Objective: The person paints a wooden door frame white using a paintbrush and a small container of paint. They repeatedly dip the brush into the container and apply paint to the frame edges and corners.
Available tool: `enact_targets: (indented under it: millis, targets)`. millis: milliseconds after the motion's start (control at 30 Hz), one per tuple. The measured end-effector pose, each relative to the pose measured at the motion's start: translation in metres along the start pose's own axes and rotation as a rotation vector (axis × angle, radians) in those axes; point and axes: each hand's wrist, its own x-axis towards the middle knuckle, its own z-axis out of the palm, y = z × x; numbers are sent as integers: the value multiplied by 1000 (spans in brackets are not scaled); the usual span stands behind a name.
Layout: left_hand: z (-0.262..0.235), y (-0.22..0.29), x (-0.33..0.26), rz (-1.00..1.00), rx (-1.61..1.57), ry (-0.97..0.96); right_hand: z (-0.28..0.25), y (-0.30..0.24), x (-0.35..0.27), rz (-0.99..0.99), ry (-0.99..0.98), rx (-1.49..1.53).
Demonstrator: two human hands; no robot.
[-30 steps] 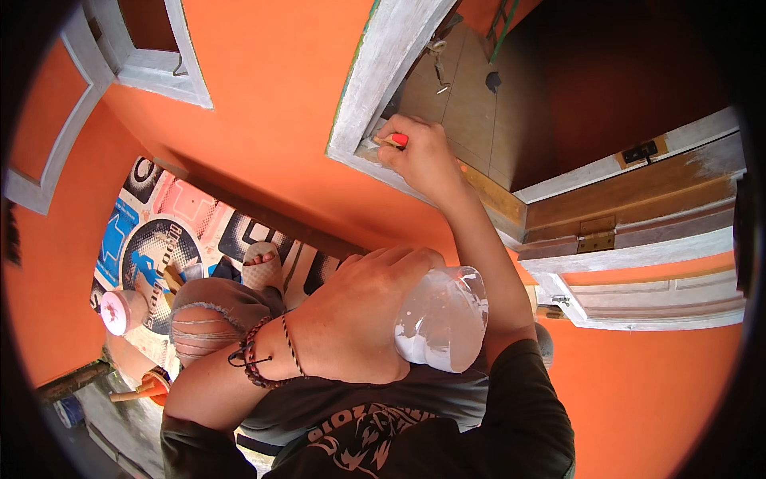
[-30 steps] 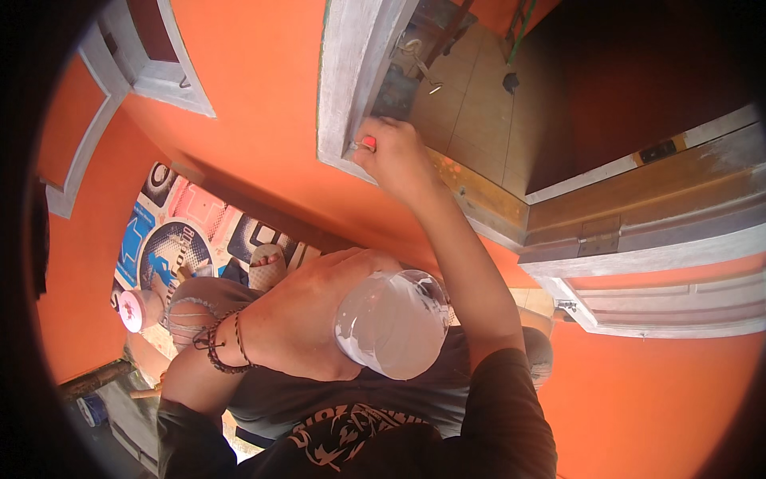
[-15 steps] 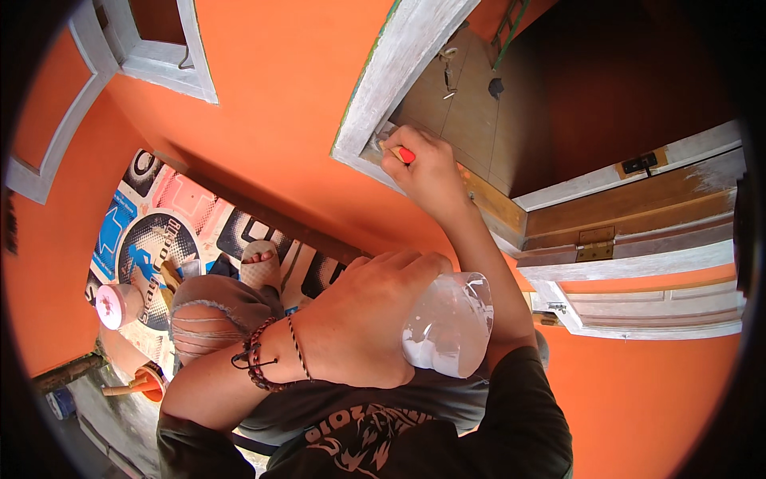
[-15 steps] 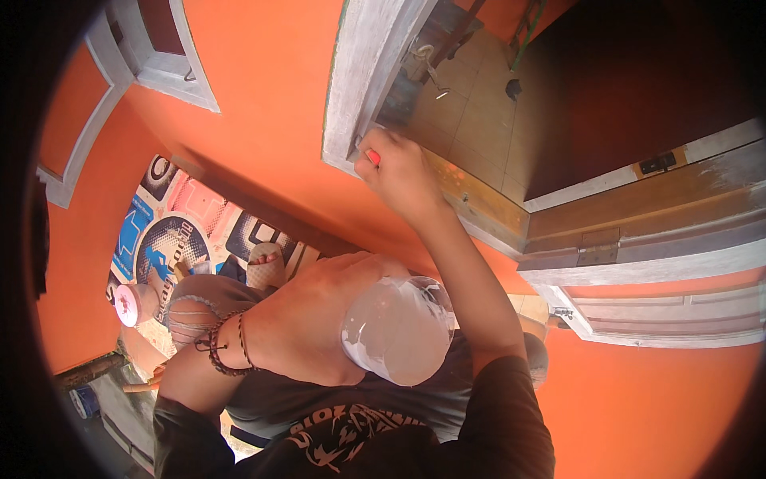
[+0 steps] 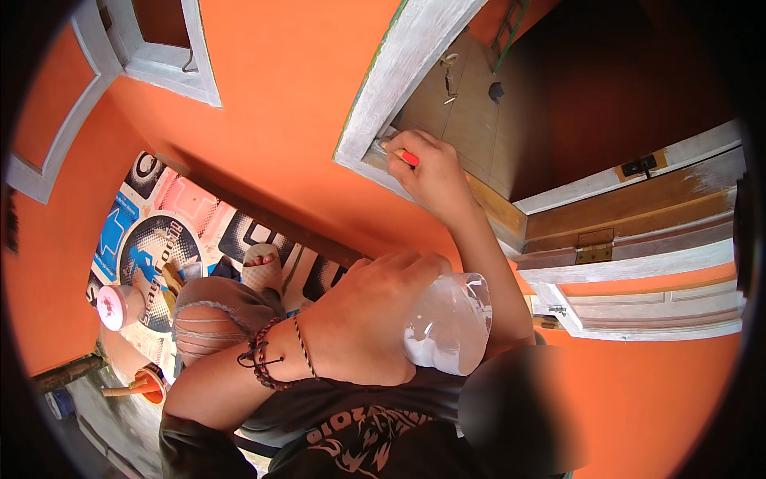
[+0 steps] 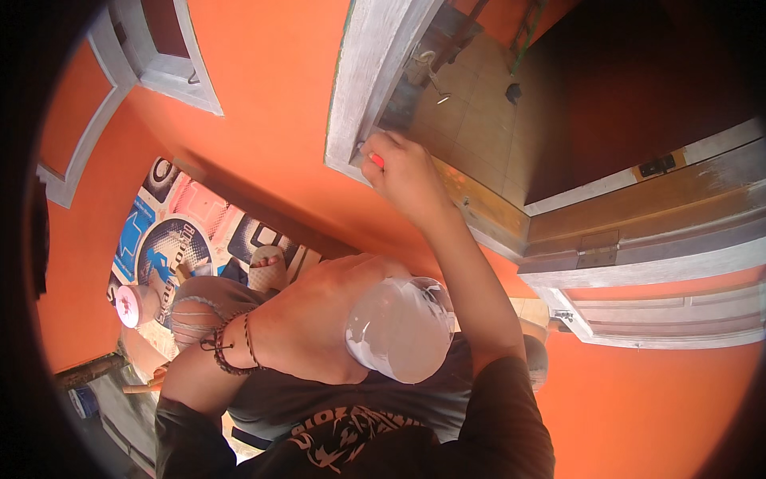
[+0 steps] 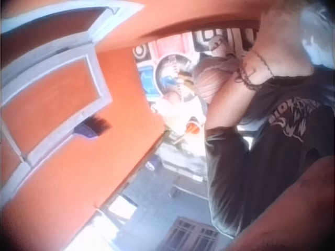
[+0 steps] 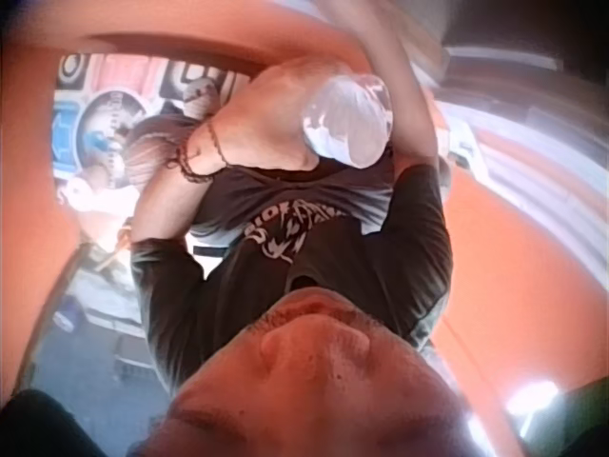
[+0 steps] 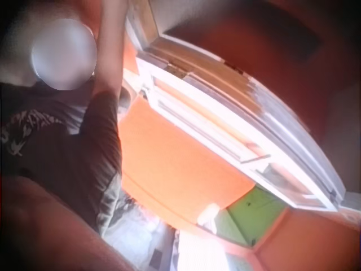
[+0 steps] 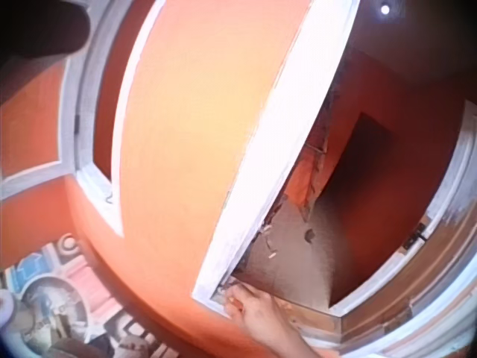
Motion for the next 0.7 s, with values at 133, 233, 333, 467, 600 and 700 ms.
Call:
enact_targets:
  millis: [133, 233, 333, 467, 600, 700]
  targets:
    - [-2, 2, 0, -58, 44, -10, 5, -2, -8, 27, -47, -44]
    - [-3, 3, 0, -68, 42, -13, 10, -2, -3, 23, 42, -8]
    - [-4, 4, -2, -41, 43, -10, 4, -8, -11, 34, 4, -14]
    - [-6, 4, 0, -99, -15, -56, 5, 6, -8, 54, 15, 1]
    - [-3, 0, -2, -86, 66, -12, 0, -9, -14, 35, 17, -8]
    - [-3, 0, 0, -89, 57, -20, 15, 3, -7, -55, 9, -55]
